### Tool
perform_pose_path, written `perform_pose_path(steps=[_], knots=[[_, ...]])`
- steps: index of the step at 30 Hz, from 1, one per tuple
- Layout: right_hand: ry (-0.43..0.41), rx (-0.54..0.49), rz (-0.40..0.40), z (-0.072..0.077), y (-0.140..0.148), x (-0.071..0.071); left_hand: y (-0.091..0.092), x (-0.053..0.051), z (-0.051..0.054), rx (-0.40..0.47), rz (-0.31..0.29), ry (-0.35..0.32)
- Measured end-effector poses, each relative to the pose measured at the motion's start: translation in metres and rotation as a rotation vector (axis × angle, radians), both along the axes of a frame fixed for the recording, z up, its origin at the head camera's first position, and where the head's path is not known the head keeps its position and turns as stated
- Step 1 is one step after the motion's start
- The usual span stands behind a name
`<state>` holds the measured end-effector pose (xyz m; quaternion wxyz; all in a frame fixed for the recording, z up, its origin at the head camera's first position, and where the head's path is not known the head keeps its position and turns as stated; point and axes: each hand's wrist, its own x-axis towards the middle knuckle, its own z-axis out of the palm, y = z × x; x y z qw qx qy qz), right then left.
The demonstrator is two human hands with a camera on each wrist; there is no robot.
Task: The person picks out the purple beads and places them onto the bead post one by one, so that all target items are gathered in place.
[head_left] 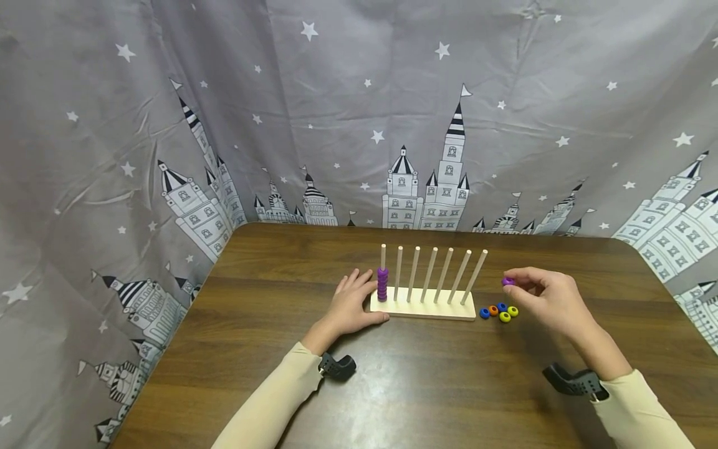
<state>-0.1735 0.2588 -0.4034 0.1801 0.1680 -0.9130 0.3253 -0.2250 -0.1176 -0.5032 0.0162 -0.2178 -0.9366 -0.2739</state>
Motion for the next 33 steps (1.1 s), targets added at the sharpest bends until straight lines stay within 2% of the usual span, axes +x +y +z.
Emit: perform_pose_path(steps=[8,12,23,33], knots=[[0.106,0.015,0.041,0.019,-0.005,-0.01,0.0,0.001,0.001,0.009,0.0,-0.001],[0.128,0.01,0.052,0.028,-0.005,-0.012,0.001,0.001,0.001,0.015,0.003,-0.008],[0.129,0.015,0.027,0.049,-0.01,-0.017,0.0,0.002,0.002,0.012,0.002,-0.004],[0.141,0.009,0.076,0.065,-0.024,-0.024,0.0,0.002,0.002,0.012,0.0,-0.002]])
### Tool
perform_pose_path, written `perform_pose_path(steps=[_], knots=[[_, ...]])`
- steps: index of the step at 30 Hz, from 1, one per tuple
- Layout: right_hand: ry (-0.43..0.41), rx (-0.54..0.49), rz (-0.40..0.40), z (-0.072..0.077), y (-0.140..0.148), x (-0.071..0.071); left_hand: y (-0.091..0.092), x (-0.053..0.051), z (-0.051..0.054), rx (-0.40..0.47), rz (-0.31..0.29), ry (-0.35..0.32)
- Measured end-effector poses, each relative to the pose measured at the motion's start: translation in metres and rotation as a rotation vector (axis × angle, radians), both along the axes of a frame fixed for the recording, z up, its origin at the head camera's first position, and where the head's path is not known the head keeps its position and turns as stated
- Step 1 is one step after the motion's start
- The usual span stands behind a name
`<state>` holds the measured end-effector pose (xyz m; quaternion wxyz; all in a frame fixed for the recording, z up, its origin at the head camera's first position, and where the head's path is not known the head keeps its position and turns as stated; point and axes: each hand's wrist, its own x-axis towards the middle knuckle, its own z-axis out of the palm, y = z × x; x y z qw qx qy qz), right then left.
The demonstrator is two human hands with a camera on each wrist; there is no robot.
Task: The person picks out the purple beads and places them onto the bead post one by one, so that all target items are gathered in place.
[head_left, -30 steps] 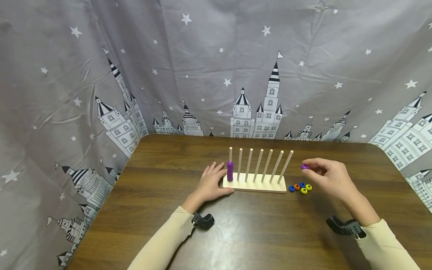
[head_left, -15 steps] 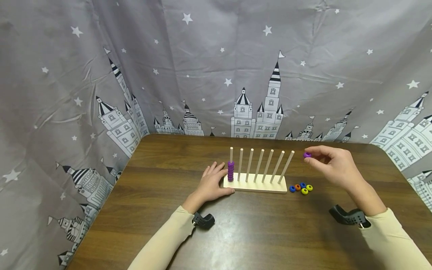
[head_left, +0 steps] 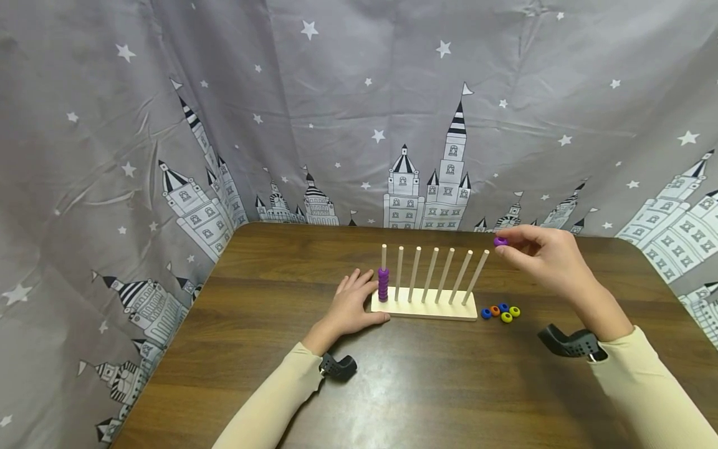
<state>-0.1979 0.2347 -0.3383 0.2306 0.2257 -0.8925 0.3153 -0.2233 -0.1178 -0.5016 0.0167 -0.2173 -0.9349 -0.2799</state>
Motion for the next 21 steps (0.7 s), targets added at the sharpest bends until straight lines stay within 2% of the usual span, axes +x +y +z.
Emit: perform_pose_path(steps=[6,11,21], knots=[[0.02,0.004,0.059,0.006,-0.012,-0.006,0.0,0.0,0.0,0.006,0.003,-0.007],[-0.001,-0.003,0.097,0.008,-0.022,-0.011,0.0,0.0,-0.001,-0.003,0.005,-0.002],[-0.044,0.041,0.119,0.013,-0.042,-0.016,0.0,0.0,0.001,-0.013,0.002,-0.009]])
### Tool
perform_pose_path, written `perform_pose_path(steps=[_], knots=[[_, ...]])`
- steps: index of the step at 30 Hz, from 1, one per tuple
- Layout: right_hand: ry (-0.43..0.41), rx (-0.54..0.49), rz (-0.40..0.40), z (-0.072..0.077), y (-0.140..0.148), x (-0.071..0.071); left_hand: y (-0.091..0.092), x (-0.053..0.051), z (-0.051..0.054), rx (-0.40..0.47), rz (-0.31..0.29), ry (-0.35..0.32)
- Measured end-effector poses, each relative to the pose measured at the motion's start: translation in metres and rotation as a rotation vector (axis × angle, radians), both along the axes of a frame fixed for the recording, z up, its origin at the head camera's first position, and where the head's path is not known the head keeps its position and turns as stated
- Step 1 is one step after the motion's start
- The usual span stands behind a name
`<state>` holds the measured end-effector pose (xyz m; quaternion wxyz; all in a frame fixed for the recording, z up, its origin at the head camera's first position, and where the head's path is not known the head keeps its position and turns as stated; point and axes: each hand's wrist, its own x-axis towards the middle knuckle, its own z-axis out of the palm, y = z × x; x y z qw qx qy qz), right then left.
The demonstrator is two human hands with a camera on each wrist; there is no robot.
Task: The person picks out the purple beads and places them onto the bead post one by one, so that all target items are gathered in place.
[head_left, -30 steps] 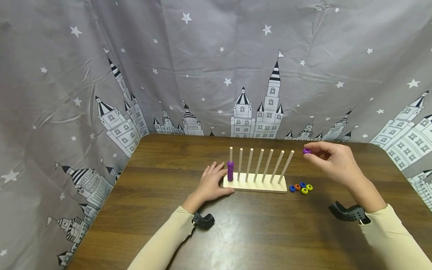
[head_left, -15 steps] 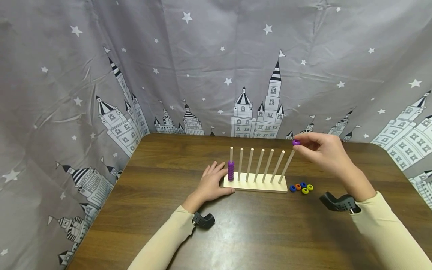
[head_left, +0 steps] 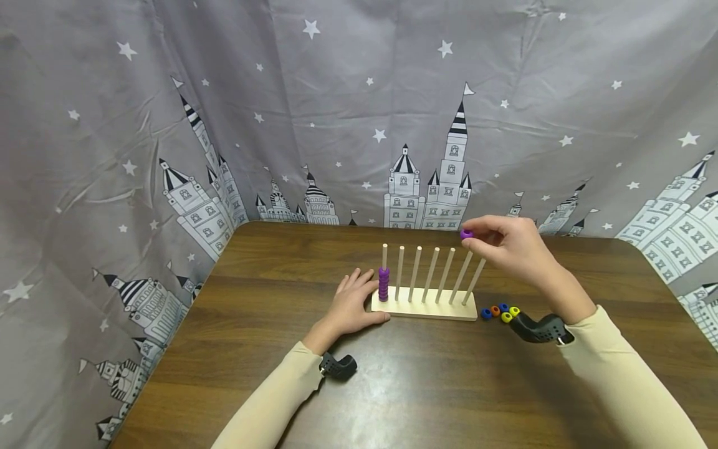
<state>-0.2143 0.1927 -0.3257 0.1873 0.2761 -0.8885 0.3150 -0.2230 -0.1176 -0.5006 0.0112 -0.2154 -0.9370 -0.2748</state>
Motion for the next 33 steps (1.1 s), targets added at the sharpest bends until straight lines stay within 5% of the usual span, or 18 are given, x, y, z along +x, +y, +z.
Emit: perform_pose_path(steps=[33], knots=[[-0.091,0.013,0.169,0.0,-0.073,-0.015,0.001,-0.002,-0.002,-0.004,0.005,0.007]])
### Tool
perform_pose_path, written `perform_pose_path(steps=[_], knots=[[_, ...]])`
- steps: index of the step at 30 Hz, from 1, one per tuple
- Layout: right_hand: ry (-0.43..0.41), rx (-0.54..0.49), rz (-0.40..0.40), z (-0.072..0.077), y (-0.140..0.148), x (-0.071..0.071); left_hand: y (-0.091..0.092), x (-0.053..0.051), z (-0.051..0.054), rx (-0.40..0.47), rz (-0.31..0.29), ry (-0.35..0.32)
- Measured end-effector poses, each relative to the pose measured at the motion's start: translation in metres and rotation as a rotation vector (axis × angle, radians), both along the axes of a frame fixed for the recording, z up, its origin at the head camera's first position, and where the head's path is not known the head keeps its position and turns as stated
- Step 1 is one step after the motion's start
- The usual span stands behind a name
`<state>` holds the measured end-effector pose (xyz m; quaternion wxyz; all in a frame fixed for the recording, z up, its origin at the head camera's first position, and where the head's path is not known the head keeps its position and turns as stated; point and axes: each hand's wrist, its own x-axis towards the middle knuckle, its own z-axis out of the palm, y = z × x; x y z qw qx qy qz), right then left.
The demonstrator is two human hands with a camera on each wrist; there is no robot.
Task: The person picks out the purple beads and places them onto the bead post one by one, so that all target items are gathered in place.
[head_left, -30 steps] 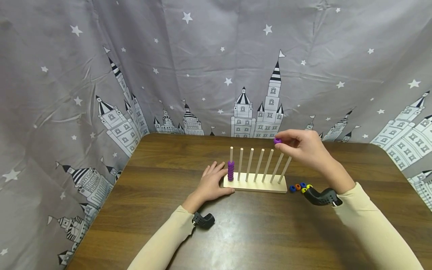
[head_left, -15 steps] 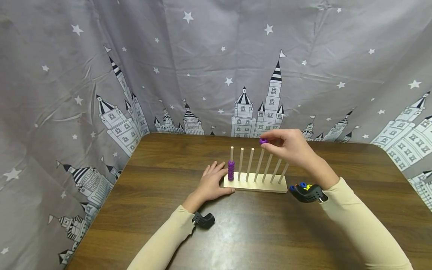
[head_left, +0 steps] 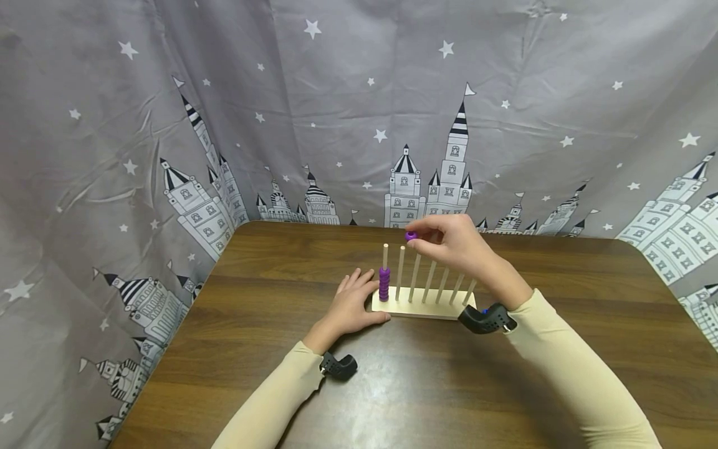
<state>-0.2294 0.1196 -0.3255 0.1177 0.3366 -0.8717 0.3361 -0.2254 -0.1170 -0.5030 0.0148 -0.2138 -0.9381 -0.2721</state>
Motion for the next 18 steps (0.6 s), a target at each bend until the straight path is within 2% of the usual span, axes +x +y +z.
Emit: perform_pose_path(steps=[10,18], knots=[[-0.051,-0.023,0.038,-0.003,-0.022,-0.001,-0.001,0.0,0.0,0.011,0.001,0.0],[-0.037,-0.033,0.076,-0.008,-0.032,-0.004,-0.001,0.0,0.001,0.005,-0.008,0.001]])
